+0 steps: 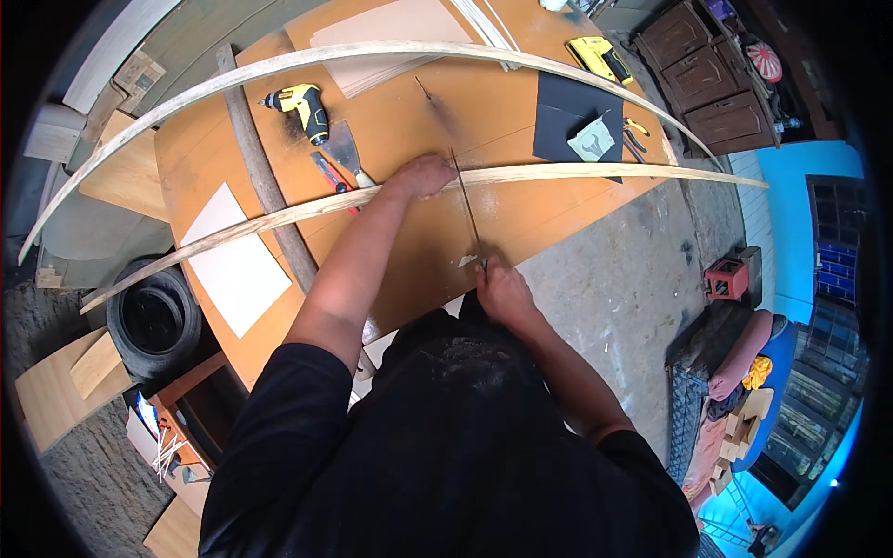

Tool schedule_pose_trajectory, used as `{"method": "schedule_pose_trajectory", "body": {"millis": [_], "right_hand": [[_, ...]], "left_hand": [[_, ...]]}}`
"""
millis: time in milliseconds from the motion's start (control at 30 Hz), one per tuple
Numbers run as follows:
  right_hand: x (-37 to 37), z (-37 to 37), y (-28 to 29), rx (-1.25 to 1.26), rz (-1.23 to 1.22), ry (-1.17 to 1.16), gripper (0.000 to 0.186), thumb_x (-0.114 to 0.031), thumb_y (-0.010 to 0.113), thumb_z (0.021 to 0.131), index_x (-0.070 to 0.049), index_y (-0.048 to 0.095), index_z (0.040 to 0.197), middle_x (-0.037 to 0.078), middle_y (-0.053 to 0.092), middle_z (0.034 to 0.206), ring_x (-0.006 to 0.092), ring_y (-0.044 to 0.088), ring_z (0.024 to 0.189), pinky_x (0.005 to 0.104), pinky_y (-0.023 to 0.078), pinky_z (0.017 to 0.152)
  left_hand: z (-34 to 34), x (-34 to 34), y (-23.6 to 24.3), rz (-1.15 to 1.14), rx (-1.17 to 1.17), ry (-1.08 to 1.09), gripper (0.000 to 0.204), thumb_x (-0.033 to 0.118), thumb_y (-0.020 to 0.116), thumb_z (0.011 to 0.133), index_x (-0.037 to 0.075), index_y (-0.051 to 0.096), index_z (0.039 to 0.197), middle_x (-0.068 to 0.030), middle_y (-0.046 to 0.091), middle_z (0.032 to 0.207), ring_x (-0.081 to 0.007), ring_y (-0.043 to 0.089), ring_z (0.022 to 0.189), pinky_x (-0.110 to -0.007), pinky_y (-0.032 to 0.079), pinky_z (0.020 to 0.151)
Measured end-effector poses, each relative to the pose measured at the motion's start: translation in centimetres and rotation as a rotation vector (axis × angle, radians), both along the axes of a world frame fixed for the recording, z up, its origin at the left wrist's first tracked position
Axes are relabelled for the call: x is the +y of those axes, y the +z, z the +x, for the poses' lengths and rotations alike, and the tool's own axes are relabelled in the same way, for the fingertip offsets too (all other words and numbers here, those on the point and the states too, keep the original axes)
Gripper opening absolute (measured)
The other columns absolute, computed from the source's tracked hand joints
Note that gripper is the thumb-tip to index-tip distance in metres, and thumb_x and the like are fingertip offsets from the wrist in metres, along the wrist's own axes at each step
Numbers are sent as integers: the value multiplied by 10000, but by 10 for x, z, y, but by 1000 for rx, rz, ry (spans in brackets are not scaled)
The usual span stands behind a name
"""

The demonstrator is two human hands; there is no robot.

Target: Cutting a long piece of wood with a hand saw.

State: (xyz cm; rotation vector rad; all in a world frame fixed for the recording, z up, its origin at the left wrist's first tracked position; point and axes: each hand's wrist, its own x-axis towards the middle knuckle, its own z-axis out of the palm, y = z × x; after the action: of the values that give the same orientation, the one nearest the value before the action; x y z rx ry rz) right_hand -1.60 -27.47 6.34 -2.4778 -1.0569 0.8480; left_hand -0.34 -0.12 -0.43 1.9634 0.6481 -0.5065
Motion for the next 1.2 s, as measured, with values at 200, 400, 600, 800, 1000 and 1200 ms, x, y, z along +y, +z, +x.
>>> {"method": "schedule_pose_trajectory", "body": {"millis": [200,400,600,800,1000,1200], "right_hand": [[15,6,-24,-74,29,14,302,-268,492,945,31,532,926,334,626,794,511,618,790,587,493,746],[-17,-10,3,24,-33,9,311,-271,499,938,35,546,970,337,624,793,518,615,799,587,491,776],[25,22,-19,-4,16,13,327,-289,500,943,33,554,950,338,627,817,513,616,813,574,496,787],[0,1,-5,-19,68,3,330,-285,497,942,30,590,922,333,632,835,499,621,836,565,496,797],[23,22,-12,7,-17,4,336,-299,500,939,27,578,925,323,641,850,498,624,835,564,499,806],[34,21,-5,-52,-23,19,322,-304,498,932,2,602,931,313,645,857,473,635,845,555,501,798]], "left_hand": [[1,0,-2,0,-53,-13,395,325,532,883,-36,602,740,-124,607,655,-204,576,526,-355,484,495],[-4,4,-4,-18,0,27,387,320,526,875,-36,606,747,-130,609,645,-209,579,514,-354,482,495],[-1,1,-4,69,-87,-105,387,328,509,892,-33,626,815,-142,623,692,-205,604,559,-356,497,527],[-8,5,-14,60,-113,-64,395,311,502,908,-53,624,814,-131,639,835,-215,627,615,-362,514,592],[-1,-1,-2,123,-58,-144,387,302,486,902,-34,621,766,-160,636,783,-230,627,606,-393,518,618],[-4,7,-25,111,-152,-152,377,300,491,887,-34,623,774,-166,627,677,-232,624,583,-388,511,603]]}}
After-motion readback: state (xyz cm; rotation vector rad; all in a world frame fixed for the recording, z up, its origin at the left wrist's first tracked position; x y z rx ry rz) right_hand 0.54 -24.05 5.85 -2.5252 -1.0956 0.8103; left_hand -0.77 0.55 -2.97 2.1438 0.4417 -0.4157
